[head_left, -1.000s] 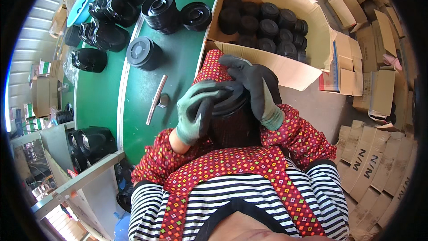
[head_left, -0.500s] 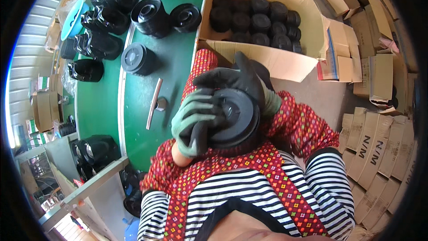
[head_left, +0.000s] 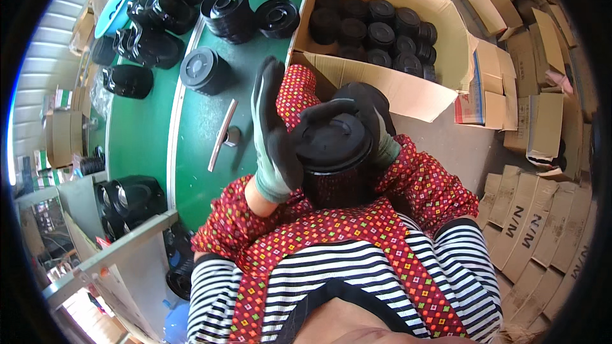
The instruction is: The person assembles black electric kettles at a workstation. They pick up a kettle body, insert a metal rod into the base, place a lid on top, and then set the assembled unit aside. This process is repeated for multiple kettles.
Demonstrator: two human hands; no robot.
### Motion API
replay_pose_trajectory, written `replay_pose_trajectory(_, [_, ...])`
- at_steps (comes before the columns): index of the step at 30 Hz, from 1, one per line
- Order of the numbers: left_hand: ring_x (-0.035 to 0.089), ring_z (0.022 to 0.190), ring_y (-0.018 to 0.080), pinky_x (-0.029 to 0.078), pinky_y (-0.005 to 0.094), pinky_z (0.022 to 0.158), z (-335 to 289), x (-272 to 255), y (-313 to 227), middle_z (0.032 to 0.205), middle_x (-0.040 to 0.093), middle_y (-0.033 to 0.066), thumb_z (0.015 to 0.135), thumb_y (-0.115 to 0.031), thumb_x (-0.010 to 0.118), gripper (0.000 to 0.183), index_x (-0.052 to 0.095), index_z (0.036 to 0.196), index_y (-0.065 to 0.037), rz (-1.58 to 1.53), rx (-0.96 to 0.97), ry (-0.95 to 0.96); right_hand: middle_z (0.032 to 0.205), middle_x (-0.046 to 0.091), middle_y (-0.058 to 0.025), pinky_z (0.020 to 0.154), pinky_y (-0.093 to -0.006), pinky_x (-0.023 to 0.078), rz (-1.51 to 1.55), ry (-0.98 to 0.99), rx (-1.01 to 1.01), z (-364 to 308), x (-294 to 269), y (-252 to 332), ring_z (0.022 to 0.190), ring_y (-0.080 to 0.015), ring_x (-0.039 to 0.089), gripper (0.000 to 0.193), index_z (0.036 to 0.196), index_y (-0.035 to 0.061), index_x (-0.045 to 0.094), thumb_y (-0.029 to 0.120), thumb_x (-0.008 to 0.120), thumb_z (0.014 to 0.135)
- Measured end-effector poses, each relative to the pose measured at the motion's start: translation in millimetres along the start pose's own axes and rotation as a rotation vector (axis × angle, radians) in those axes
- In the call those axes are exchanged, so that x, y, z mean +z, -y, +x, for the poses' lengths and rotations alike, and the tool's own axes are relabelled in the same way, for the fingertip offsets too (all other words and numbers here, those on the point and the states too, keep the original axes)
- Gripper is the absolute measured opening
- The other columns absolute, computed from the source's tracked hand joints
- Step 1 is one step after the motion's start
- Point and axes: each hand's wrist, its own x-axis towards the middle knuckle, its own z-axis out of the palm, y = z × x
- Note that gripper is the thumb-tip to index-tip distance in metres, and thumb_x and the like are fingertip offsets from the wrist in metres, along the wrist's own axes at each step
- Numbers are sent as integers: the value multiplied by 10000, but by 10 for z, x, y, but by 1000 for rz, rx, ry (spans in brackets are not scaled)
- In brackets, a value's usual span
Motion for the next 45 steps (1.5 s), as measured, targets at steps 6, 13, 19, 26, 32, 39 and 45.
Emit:
replay_pose_trajectory(6, [387, 1526, 387, 177, 494, 1312, 82, -81, -19, 1672, 372, 211, 1095, -651, 225, 861, 309, 1635, 15, -586, -376, 2, 1289, 675, -197, 1085, -401, 523, -360, -86, -251, -159, 147, 265, 1211, -277, 662, 687, 1297, -61, 662, 492, 281, 1149])
replay_pose_trajectory(13, [695, 1149, 245, 508, 399, 1058, -35, -7, -368, 1231, 730, 166, 1157, -350, 366, 512, 659, 1309, 42, -135, -688, 237, 1292, 680, -202, 1063, -403, 519, -914, -84, -553, -400, 151, 160, 1184, -268, 679, 402, 1344, -36, 632, 274, 495, 1126])
replay_pose_trajectory(19, [547, 1401, 296, 335, 426, 1245, -39, 101, 25, 1494, 602, 180, 1152, -544, 242, 722, 519, 1522, 12, -424, -747, 199, 1302, 696, -183, 1082, -394, 501, -1030, -193, -477, -401, -386, 214, 1207, -245, 669, 368, 1376, -31, 622, 204, 575, 1096])
replay_pose_trajectory(26, [465, 1477, 335, 273, 508, 1281, 370, -1063, 1161, 1596, 512, 130, 1125, -583, 275, 673, 436, 1600, -135, -446, -432, -396, 1439, 605, -215, 1161, -376, 438, -1248, -596, -718, -775, -820, 574, 1370, -260, 570, 500, 1461, -56, 542, 243, 601, 1065])
replay_pose_trajectory(32, [300, 1575, 264, 182, 382, 1320, -88, 78, 1167, 1741, 240, 128, 1167, -317, 361, 620, 189, 1680, -15, -854, -592, -78, 1505, 546, -245, 1168, -429, 429, -1475, -302, -602, -342, -566, 87, 1419, -348, 515, 695, 1480, 7, 559, 390, 733, 927])
replay_pose_trajectory(39, [359, 1552, 284, 287, 422, 1288, 4, 166, 994, 1703, 312, 145, 1151, -343, 398, 613, 256, 1659, -29, -513, -487, -60, 1564, 495, -252, 1202, -508, 385, -1459, -32, -282, -243, 226, 612, 1455, -504, 440, 1032, 1512, 53, 556, 545, 940, 690])
replay_pose_trajectory(45, [484, 1466, 286, 373, 418, 1232, 278, 437, 447, 1621, 434, 145, 1126, -262, 481, 563, 344, 1623, -37, -206, -400, 212, 1566, 486, -236, 1229, -469, 356, -1337, 44, -93, -480, 214, 928, 1472, -415, 452, 1133, 1568, 12, 459, 445, 981, 660])
